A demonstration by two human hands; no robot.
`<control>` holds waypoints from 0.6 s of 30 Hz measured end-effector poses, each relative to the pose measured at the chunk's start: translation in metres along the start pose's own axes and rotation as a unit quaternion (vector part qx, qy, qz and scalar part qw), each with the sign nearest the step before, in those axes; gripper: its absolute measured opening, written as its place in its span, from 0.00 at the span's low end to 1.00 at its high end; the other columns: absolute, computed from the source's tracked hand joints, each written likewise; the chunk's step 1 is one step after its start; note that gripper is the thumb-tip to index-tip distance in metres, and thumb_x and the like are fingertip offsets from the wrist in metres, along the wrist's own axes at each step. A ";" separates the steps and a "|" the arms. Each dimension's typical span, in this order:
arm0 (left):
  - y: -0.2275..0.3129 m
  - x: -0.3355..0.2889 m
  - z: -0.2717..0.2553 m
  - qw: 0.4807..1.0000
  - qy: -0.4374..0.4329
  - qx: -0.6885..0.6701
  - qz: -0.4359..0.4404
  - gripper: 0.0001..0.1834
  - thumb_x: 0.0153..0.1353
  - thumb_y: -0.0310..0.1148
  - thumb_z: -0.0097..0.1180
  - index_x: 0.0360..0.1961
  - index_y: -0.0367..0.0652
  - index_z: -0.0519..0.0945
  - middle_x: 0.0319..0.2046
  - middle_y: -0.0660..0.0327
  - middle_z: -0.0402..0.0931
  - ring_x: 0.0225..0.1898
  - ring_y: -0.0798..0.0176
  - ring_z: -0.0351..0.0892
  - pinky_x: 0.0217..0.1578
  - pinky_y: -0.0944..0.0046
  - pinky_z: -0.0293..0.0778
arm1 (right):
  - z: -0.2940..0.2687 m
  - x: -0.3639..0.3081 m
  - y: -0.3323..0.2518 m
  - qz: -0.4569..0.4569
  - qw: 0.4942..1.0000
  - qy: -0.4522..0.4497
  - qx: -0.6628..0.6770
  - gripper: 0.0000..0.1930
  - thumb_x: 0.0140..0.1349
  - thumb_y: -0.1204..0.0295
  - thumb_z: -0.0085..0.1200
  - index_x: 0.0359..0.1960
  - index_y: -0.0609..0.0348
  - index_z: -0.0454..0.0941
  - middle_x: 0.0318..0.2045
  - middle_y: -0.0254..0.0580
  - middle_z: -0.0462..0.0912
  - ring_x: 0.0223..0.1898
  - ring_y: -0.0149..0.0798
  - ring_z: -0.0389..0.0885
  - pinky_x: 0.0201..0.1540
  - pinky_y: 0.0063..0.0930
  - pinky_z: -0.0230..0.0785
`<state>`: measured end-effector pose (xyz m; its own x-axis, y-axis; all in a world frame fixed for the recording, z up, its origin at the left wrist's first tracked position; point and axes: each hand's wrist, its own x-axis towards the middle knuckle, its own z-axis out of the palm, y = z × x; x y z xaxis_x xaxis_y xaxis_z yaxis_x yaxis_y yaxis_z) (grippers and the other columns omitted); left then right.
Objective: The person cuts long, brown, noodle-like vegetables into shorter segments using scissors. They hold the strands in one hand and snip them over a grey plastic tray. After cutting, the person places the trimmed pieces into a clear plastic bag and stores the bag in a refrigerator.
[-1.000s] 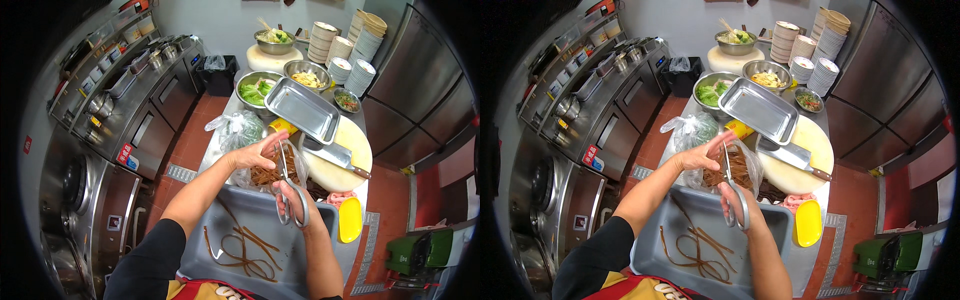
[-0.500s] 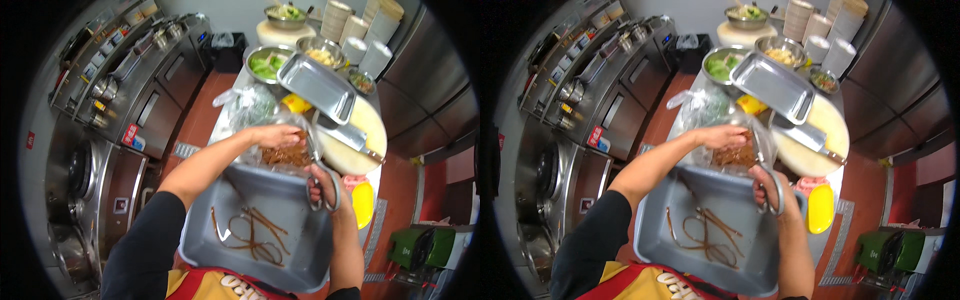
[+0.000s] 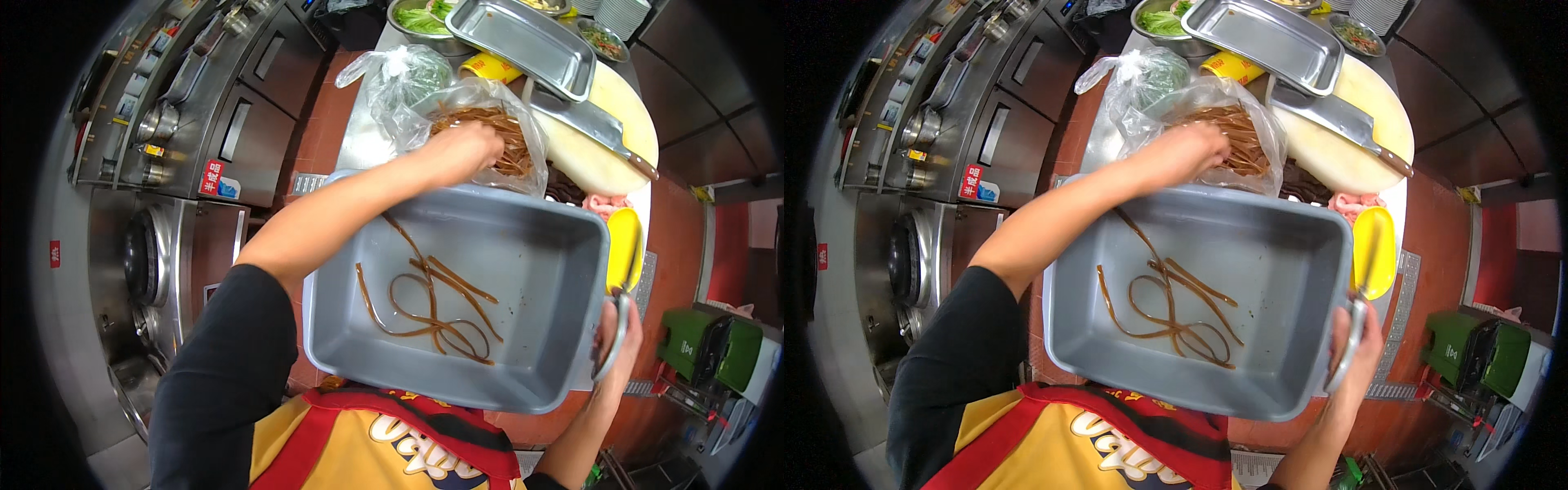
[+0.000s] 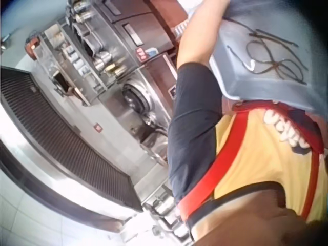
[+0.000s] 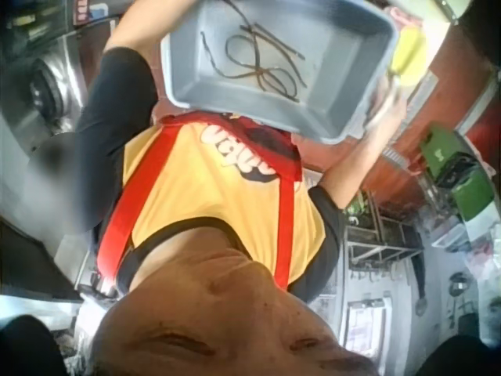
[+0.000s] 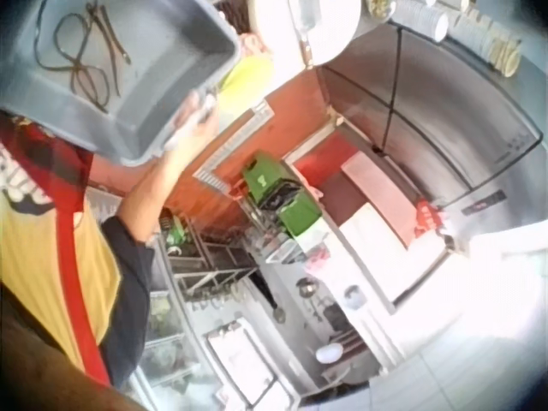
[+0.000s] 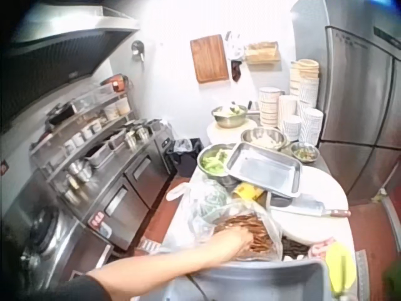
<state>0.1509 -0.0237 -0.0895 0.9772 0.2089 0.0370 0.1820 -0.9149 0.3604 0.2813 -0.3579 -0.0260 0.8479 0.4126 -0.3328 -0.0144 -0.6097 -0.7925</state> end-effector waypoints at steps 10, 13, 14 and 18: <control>0.090 -0.135 0.155 0.986 -0.137 0.081 0.043 0.06 0.54 0.27 0.51 0.33 0.37 0.72 0.37 0.53 0.72 0.40 0.53 0.73 0.40 0.57 0.73 | -0.036 -0.009 0.267 0.031 0.938 0.208 -0.277 0.27 0.54 0.60 0.63 0.51 0.63 0.72 0.40 0.62 0.80 0.43 0.58 0.79 0.46 0.44 0.69; 0.090 -0.140 0.158 0.981 -0.187 0.054 0.012 0.06 0.55 0.26 0.49 0.34 0.37 0.73 0.38 0.52 0.72 0.40 0.51 0.74 0.40 0.56 0.73 | -0.021 -0.007 0.280 0.077 0.951 0.133 -0.269 0.31 0.54 0.63 0.62 0.58 0.60 0.65 0.42 0.62 0.79 0.45 0.60 0.78 0.46 0.46 0.69; 0.089 -0.141 0.156 0.982 -0.186 0.034 0.011 0.06 0.55 0.26 0.49 0.34 0.37 0.73 0.37 0.52 0.72 0.40 0.51 0.75 0.40 0.55 0.73 | -0.018 -0.005 0.280 0.097 0.955 0.110 -0.260 0.32 0.54 0.64 0.61 0.60 0.59 0.62 0.43 0.62 0.78 0.46 0.60 0.77 0.46 0.47 0.69; 0.086 -0.140 0.138 0.972 -0.234 -0.036 0.010 0.08 0.57 0.28 0.48 0.37 0.41 0.76 0.36 0.54 0.74 0.39 0.48 0.77 0.40 0.54 0.73 | -0.024 -0.008 0.267 -0.006 0.904 0.079 -0.421 0.27 0.57 0.74 0.54 0.60 0.58 0.62 0.47 0.58 0.75 0.46 0.57 0.77 0.46 0.46 0.70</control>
<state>0.0453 -0.1794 -0.1920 0.9263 -0.0031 -0.3767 0.1715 -0.8869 0.4290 0.2835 -0.5402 -0.2228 0.9114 0.3613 -0.1970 0.3471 -0.9321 -0.1037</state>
